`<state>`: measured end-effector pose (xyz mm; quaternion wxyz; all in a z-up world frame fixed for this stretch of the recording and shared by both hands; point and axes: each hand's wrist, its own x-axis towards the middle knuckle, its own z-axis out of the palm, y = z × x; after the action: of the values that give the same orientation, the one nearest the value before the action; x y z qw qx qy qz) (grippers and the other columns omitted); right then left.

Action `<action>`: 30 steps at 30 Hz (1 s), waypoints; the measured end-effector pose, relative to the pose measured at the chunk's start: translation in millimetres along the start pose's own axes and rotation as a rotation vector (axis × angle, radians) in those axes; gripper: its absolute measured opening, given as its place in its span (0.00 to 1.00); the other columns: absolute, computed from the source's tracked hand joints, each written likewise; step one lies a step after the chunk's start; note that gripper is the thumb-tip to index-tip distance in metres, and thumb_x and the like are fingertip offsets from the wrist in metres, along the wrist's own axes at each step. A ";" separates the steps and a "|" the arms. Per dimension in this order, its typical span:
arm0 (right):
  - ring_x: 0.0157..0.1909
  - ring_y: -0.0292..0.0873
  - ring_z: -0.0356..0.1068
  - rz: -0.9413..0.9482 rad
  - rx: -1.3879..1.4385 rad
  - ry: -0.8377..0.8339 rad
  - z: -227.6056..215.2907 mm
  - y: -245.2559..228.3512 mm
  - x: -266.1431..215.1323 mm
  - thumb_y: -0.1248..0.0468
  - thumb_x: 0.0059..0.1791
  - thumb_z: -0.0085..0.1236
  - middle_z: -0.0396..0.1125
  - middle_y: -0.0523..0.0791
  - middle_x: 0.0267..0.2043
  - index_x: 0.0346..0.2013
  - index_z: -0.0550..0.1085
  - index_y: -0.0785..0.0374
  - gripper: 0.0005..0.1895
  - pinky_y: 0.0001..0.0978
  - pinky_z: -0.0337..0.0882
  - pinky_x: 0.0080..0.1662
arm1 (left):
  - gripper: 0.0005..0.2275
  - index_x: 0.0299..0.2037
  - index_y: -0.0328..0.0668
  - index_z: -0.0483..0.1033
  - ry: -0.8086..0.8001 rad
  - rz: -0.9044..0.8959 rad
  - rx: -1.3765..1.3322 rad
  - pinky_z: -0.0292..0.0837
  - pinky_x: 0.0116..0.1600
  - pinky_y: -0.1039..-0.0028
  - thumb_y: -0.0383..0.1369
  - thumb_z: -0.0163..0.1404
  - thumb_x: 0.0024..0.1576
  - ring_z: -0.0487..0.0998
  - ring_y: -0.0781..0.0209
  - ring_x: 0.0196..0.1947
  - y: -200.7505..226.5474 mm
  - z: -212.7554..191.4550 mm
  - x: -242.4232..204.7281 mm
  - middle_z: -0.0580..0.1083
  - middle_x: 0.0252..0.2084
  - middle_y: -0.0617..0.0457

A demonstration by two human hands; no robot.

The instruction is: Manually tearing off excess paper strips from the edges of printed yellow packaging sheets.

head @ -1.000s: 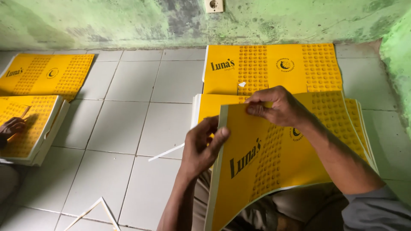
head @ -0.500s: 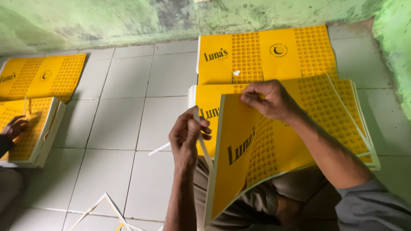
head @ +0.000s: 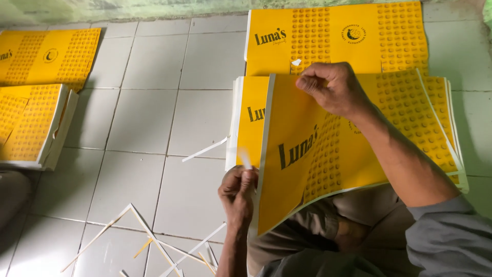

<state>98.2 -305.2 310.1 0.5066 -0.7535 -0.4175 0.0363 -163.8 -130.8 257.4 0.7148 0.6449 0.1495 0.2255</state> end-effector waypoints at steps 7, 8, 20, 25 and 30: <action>0.30 0.39 0.65 0.015 -0.059 0.020 4.4 18.5 8.2 0.60 0.60 0.57 0.68 0.46 0.28 0.36 0.76 0.69 0.15 0.29 0.67 0.31 | 0.12 0.36 0.34 0.74 0.027 -0.171 -0.149 0.73 0.37 0.74 0.38 0.54 0.59 0.76 0.59 0.29 1.8 -31.5 2.1 0.76 0.33 0.47; 0.32 0.39 0.65 0.019 -0.080 0.036 3.4 19.1 10.9 0.61 0.60 0.58 0.69 0.47 0.30 0.38 0.77 0.70 0.13 0.29 0.66 0.32 | 0.17 0.43 0.30 0.77 -0.106 -0.270 -0.126 0.73 0.46 0.73 0.40 0.60 0.54 0.77 0.59 0.39 2.1 -37.4 4.7 0.78 0.40 0.47; 0.31 0.36 0.59 0.059 -0.163 0.036 22.1 60.3 40.3 0.68 0.65 0.60 0.63 0.43 0.28 0.35 0.75 0.67 0.14 0.31 0.63 0.33 | 0.16 0.26 0.37 0.76 0.140 -0.350 -0.098 0.66 0.29 0.73 0.40 0.51 0.62 0.73 0.61 0.23 -37.5 -49.7 -38.3 0.76 0.25 0.49; 0.30 0.36 0.56 0.183 -0.167 0.021 32.4 62.6 55.8 0.67 0.66 0.59 0.58 0.41 0.27 0.30 0.70 0.61 0.19 0.32 0.62 0.34 | 0.14 0.36 0.27 0.78 0.032 -0.595 -0.111 0.86 0.37 0.68 0.35 0.59 0.55 0.82 0.53 0.33 -69.1 -69.8 -54.6 0.78 0.30 0.44; 0.32 0.37 0.49 0.310 -0.245 -0.015 41.1 63.3 66.6 0.62 0.67 0.54 0.49 0.38 0.28 0.28 0.57 0.54 0.25 0.36 0.53 0.39 | 0.13 0.27 0.29 0.76 0.273 -0.552 -0.127 0.87 0.39 0.63 0.34 0.60 0.54 0.86 0.48 0.30 -84.2 -55.8 -67.6 0.81 0.25 0.35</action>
<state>159.3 -239.5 264.5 0.3961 -0.8646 -0.3013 0.0684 -238.8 -123.5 162.0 0.7611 0.4978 0.3992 0.1162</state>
